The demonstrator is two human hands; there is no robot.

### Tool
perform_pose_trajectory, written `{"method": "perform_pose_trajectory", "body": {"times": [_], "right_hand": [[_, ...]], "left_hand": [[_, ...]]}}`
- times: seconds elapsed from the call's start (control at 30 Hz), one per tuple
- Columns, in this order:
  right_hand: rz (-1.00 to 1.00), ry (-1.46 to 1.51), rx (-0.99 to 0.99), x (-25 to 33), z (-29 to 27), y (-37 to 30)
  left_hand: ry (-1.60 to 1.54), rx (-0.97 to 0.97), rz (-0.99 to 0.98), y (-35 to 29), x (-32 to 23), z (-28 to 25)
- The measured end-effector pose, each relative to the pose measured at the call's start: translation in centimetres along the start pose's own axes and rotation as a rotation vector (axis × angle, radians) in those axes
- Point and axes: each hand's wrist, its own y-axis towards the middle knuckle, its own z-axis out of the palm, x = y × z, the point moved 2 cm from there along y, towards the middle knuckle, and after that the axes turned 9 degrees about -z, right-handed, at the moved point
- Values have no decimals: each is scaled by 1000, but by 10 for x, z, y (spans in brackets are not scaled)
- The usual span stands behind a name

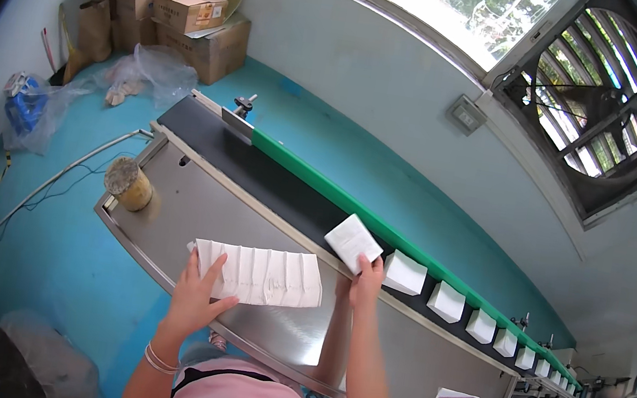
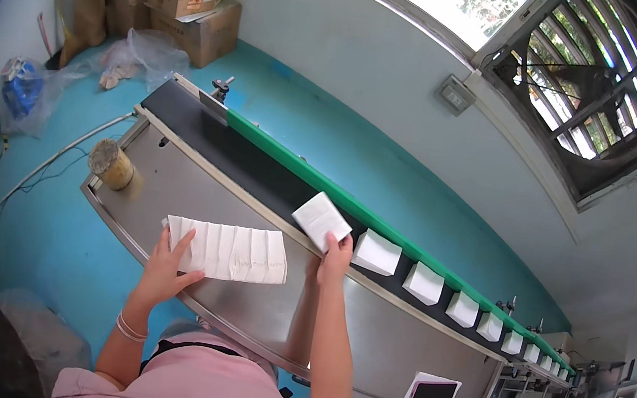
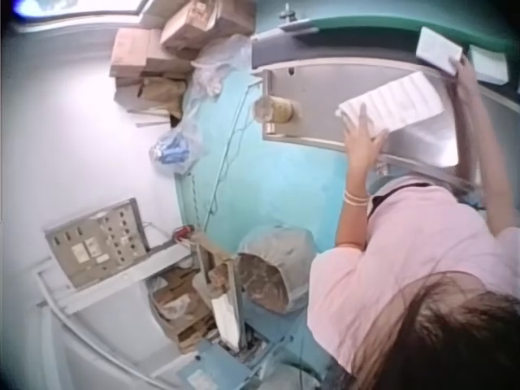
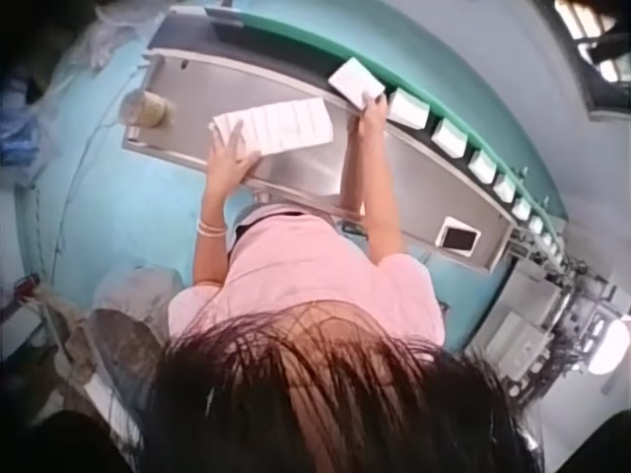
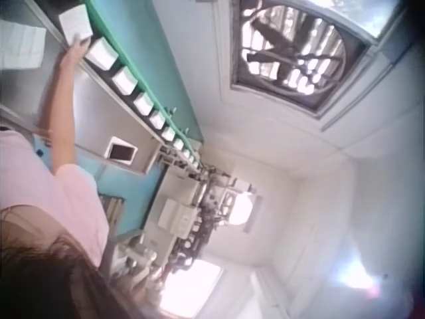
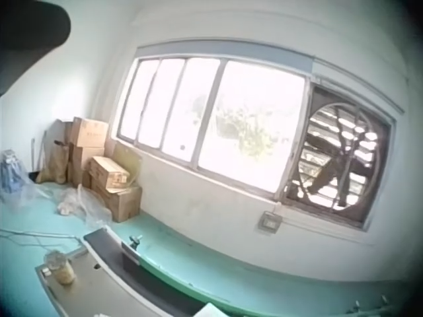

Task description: Manually placing individual folded paper products from a large stack onto a moving conveyor belt for packaging.

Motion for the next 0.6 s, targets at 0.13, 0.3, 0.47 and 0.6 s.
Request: {"method": "perform_pose_trajectory", "body": {"times": [0.13, 0.3, 0.47, 0.6], "right_hand": [[-50, -182, -252, -16, -30, -39], [-59, -291, 246, -5, 21, -140], [260, -102, 258, -17, 22, -129], [95, -194, 302, -18, 29, -126]], "left_hand": [[9, 30, -33, -11, 9, 1], [-64, 77, -6, -4, -9, -3], [-67, 76, 13, -2, -5, 4], [-90, 28, 25, 0, 6, 5]]}}
